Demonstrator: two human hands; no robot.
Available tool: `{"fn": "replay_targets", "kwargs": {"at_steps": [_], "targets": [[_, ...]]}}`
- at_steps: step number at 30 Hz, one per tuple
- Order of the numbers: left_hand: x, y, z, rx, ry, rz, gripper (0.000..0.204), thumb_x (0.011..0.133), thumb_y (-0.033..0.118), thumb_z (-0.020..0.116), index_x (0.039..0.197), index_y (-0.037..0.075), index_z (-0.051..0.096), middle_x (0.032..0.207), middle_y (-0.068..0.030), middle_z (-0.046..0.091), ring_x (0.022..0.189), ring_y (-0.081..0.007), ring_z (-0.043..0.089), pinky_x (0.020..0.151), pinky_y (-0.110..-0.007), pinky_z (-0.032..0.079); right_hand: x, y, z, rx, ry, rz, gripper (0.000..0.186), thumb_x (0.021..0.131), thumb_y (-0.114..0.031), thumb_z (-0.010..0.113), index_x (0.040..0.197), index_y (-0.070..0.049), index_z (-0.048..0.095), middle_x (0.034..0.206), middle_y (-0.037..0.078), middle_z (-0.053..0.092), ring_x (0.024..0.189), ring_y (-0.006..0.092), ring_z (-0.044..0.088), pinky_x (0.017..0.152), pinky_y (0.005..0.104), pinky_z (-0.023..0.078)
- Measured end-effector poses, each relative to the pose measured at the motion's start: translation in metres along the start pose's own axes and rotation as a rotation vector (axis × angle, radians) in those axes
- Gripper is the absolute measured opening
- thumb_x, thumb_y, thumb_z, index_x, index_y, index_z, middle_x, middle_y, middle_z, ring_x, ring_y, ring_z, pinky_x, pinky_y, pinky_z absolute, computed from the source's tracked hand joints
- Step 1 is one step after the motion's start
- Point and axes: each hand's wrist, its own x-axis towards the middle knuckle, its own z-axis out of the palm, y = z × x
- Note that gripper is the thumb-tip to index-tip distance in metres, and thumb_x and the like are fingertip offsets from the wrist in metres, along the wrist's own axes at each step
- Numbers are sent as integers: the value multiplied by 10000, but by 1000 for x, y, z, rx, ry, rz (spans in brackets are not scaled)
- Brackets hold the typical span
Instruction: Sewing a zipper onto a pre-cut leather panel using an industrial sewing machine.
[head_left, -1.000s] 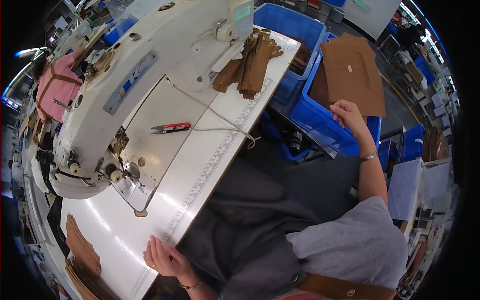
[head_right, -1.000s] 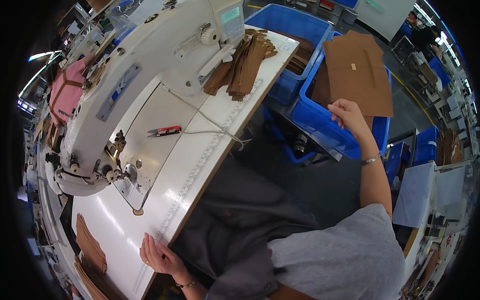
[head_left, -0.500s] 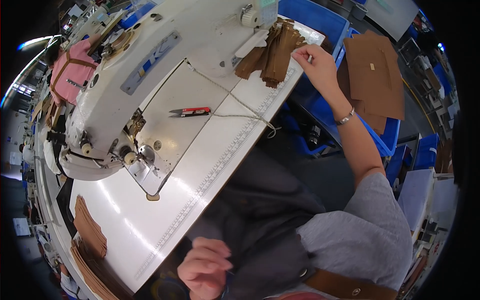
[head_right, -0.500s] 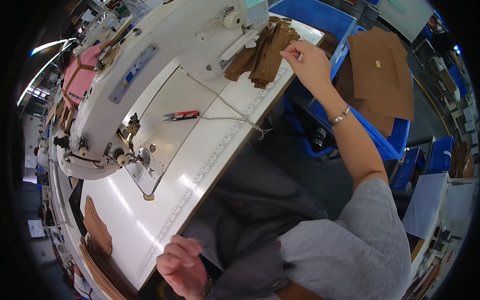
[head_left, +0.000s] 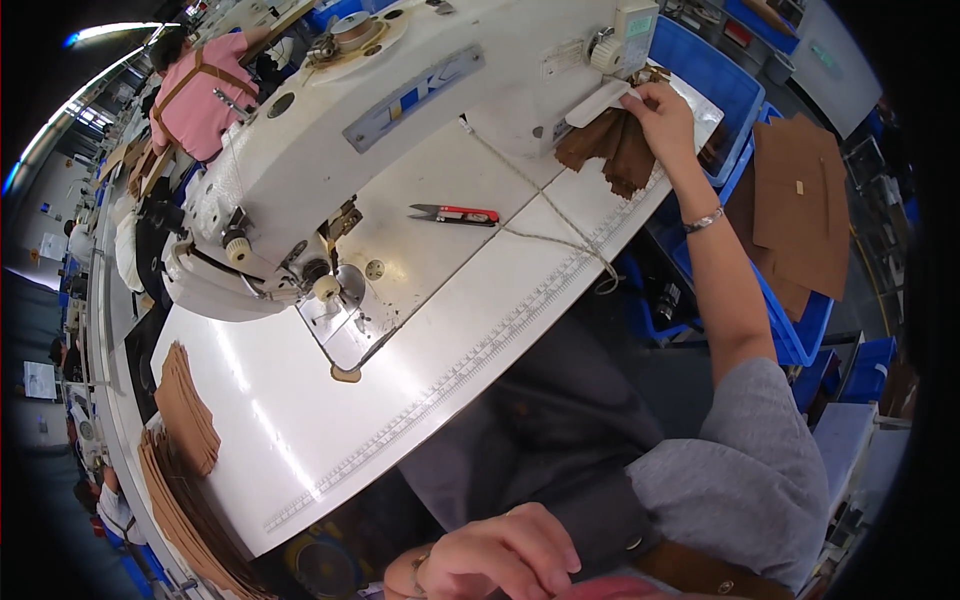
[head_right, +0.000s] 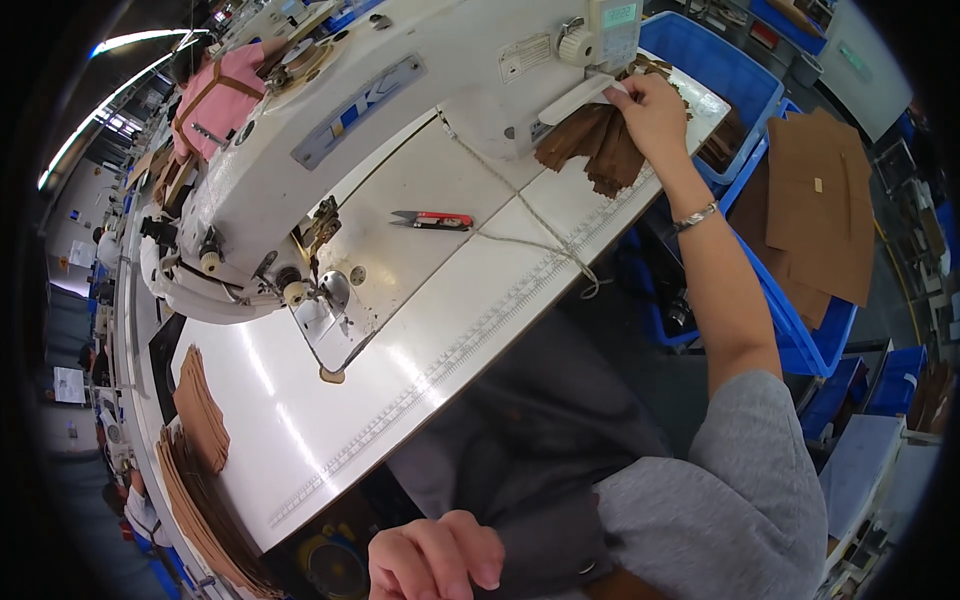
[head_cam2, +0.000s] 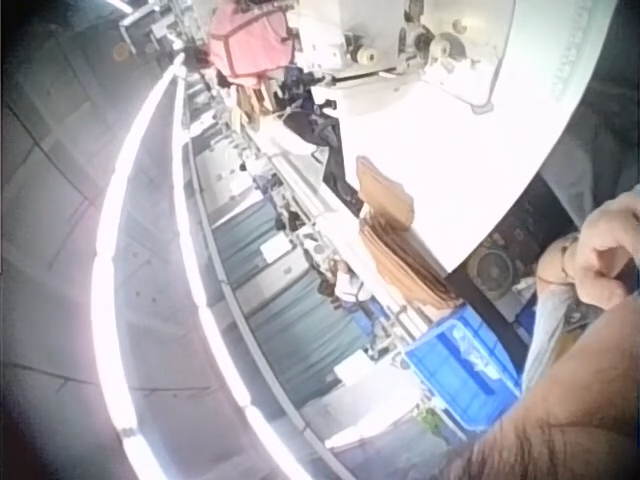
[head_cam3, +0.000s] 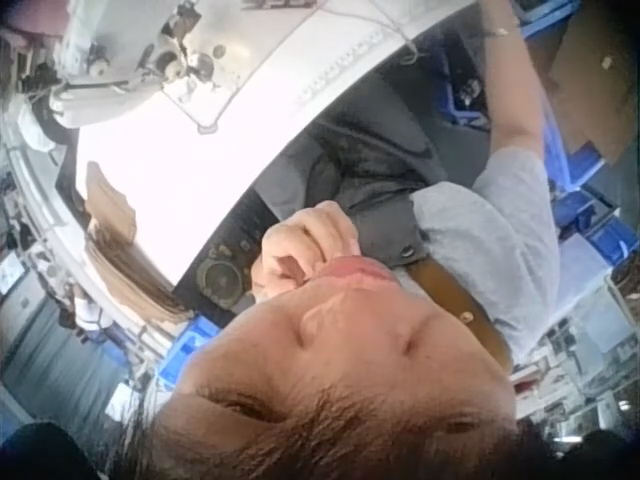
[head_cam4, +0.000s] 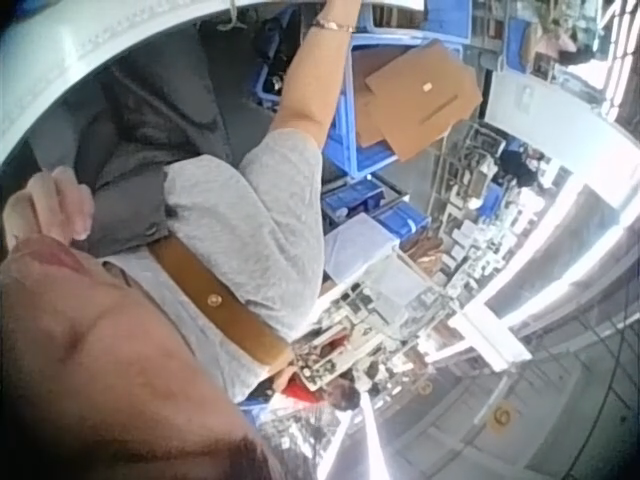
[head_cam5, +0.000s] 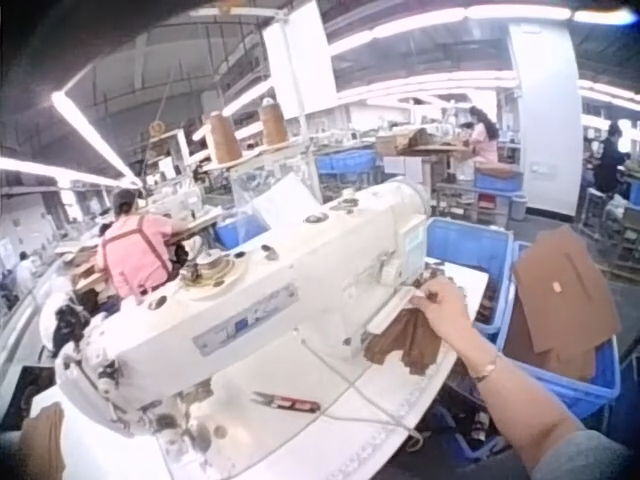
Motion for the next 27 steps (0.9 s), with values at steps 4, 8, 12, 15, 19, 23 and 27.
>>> {"fn": "replay_targets", "kwargs": {"at_steps": [4,8,12,15,19,23,27], "targets": [[-10,-1,29,-138,396,-53,318,1014,336,611,1066,29,674,1033,-152,682,939,-313,595,818,-406,487,-12,-3,-24,575,-91,193,207,960,-230,742,963,-24,730,925,-8,681,847,83,591,787,274,467],[-12,-16,23,-226,350,170,274,1006,319,643,1051,52,681,1018,-129,701,976,-330,617,787,-403,498,-18,-19,-66,872,-72,214,146,1003,-191,681,967,-51,698,975,-5,697,900,64,597,879,251,470],[-8,-10,-24,-86,3,189,240,954,299,737,1005,70,686,1011,-112,729,1035,-334,641,776,-396,498,-31,-53,-100,1047,-152,165,138,1008,-193,653,976,-63,686,963,5,702,903,81,617,893,265,493],[-6,14,-40,595,-79,248,308,892,310,816,1026,66,685,954,-85,743,1010,-292,661,816,-403,528,-57,-92,-112,1039,-496,161,114,990,-165,660,980,-51,656,916,-14,665,868,50,578,828,240,461],[4,25,-32,1491,125,324,540,777,274,918,1197,28,684,1133,-99,766,1067,-309,691,940,-445,530,-113,-155,-99,1030,-1129,221,149,923,-91,727,1017,10,671,1010,47,707,925,81,604,834,260,481],[21,-1,-41,1863,319,152,821,812,309,877,1467,11,482,1343,-115,683,1135,-322,677,1060,-476,454,-150,-202,-71,1029,-1420,-156,117,942,-87,725,992,11,684,986,77,719,907,124,641,827,273,490],[19,8,-62,1662,386,-54,426,858,52,807,1262,29,673,960,-120,672,819,-277,672,756,-370,536,-151,-218,-51,934,-1413,-200,160,964,-145,714,950,3,656,879,66,656,812,123,592,727,283,470]]}}
